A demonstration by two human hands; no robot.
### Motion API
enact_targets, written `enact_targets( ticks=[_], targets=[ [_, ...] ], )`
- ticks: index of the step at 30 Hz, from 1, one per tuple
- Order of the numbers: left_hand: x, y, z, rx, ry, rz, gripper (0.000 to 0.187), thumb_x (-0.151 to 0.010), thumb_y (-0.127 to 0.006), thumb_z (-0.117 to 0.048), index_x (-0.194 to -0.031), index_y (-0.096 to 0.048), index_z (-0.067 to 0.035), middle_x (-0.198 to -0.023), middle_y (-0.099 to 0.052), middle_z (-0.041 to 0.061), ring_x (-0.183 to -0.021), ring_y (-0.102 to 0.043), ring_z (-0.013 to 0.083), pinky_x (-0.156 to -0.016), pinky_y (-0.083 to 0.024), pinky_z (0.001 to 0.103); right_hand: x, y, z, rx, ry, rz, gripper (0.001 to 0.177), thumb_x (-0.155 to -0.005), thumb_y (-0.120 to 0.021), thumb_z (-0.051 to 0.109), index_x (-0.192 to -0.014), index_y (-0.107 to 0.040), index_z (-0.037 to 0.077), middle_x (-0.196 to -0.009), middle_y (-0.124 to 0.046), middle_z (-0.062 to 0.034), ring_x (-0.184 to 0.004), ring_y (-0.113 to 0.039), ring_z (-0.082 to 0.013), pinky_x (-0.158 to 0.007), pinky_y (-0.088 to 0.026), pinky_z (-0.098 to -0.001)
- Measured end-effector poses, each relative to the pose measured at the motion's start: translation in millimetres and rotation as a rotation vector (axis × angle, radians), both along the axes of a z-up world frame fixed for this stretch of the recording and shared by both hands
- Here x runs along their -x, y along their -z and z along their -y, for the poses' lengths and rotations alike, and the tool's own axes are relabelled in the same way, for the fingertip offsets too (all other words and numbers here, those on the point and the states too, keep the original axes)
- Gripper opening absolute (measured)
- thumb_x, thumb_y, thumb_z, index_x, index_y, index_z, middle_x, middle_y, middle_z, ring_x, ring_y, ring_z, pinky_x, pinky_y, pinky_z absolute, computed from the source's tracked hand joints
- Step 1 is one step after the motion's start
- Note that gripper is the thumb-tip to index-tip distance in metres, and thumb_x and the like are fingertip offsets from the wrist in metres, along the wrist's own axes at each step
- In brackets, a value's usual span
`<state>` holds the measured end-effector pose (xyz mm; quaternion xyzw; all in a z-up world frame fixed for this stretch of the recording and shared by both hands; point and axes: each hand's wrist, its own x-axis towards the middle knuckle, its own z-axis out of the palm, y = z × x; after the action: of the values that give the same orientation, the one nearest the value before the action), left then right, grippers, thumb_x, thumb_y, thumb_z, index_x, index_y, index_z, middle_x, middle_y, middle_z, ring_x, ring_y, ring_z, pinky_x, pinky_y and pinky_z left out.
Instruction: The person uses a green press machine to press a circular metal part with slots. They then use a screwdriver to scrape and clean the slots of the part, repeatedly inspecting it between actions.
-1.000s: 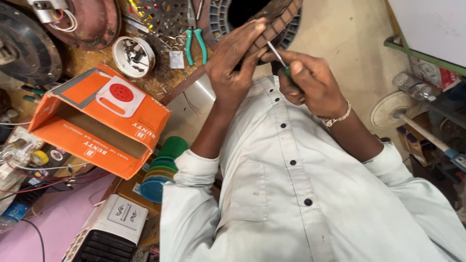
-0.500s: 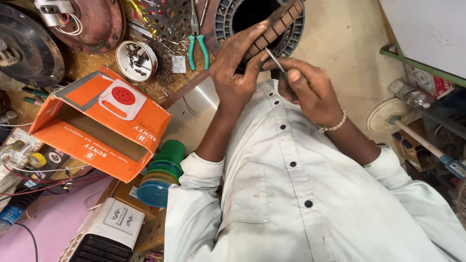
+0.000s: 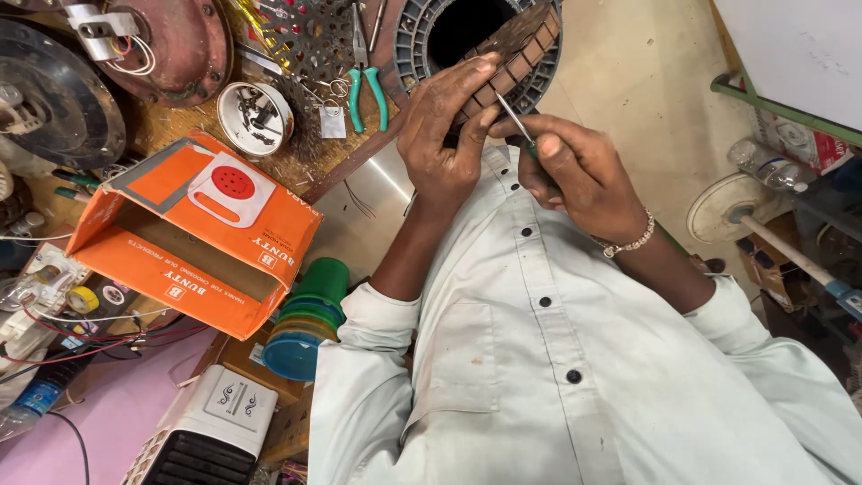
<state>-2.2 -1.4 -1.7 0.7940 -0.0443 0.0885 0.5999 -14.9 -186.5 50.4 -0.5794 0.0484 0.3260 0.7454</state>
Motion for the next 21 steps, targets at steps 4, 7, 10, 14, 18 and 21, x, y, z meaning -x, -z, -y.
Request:
enact_targets(
  ticks=[4,7,10,14,18,21],
  targets=[
    [-1,1,1,0.001,-0.002,0.002,0.030,-0.100,-0.074,-0.016,-0.128,-0.067,-0.008,-0.128,-0.073,0.006,-0.119,-0.069,0.0209,-0.107,-0.053,0.033,-1,-2,0,0.007,-0.011,0.008,0.052,-0.115,-0.040,0.039,-0.139,-0.059,-0.003,-0.069,-0.049,0.0020,-0.056,-0.037,-0.0036,-0.051,-0.034,-0.0209],
    [0,2,1,0.000,0.000,0.011,0.030,-0.101,-0.074,-0.016,-0.128,-0.067,-0.009,-0.128,-0.073,0.006,-0.119,-0.069,0.0211,-0.107,-0.052,0.033,-1,-2,-2,0.008,-0.010,0.031,0.053,-0.116,-0.039,0.040,-0.139,-0.059,-0.003,-0.069,-0.049,0.0015,-0.056,-0.037,-0.0036,-0.052,-0.034,-0.0208],
    [0,2,0,0.006,0.011,0.008,0.030,-0.101,-0.073,-0.015,-0.129,-0.066,-0.009,-0.128,-0.073,0.006,-0.120,-0.069,0.0205,-0.108,-0.052,0.033,-1,-3,-2,-0.001,-0.007,0.002,0.054,-0.115,-0.038,0.041,-0.139,-0.058,-0.004,-0.070,-0.051,0.0006,-0.056,-0.037,-0.0034,-0.050,-0.033,-0.0205],
    [-2,2,-4,-0.014,0.043,0.015,0.031,-0.101,-0.074,-0.013,-0.130,-0.066,-0.008,-0.129,-0.072,0.006,-0.122,-0.067,0.0203,-0.108,-0.053,0.033,-3,-6,-2,-0.066,0.003,-0.073,0.056,-0.114,-0.039,0.042,-0.140,-0.058,-0.004,-0.070,-0.050,0.0006,-0.054,-0.037,-0.0031,-0.047,-0.033,-0.0205],
    [-3,5,-8,0.036,0.073,-0.019,0.035,-0.099,-0.076,-0.011,-0.132,-0.066,-0.011,-0.130,-0.073,0.004,-0.122,-0.067,0.0192,-0.107,-0.055,0.032,-3,-6,-1,-0.043,-0.006,-0.083,0.054,-0.111,-0.043,0.041,-0.139,-0.058,-0.003,-0.068,-0.050,0.0013,-0.050,-0.037,-0.0031,-0.044,-0.033,-0.0208],
    [-4,7,-9,0.047,0.084,-0.012,0.037,-0.096,-0.078,-0.011,-0.131,-0.068,-0.013,-0.130,-0.073,0.003,-0.121,-0.067,0.0190,-0.106,-0.055,0.031,-5,-3,0,0.000,-0.024,-0.063,0.051,-0.111,-0.047,0.038,-0.139,-0.058,-0.003,-0.066,-0.046,0.0027,-0.051,-0.034,-0.0031,-0.044,-0.030,-0.0210]
  ],
)
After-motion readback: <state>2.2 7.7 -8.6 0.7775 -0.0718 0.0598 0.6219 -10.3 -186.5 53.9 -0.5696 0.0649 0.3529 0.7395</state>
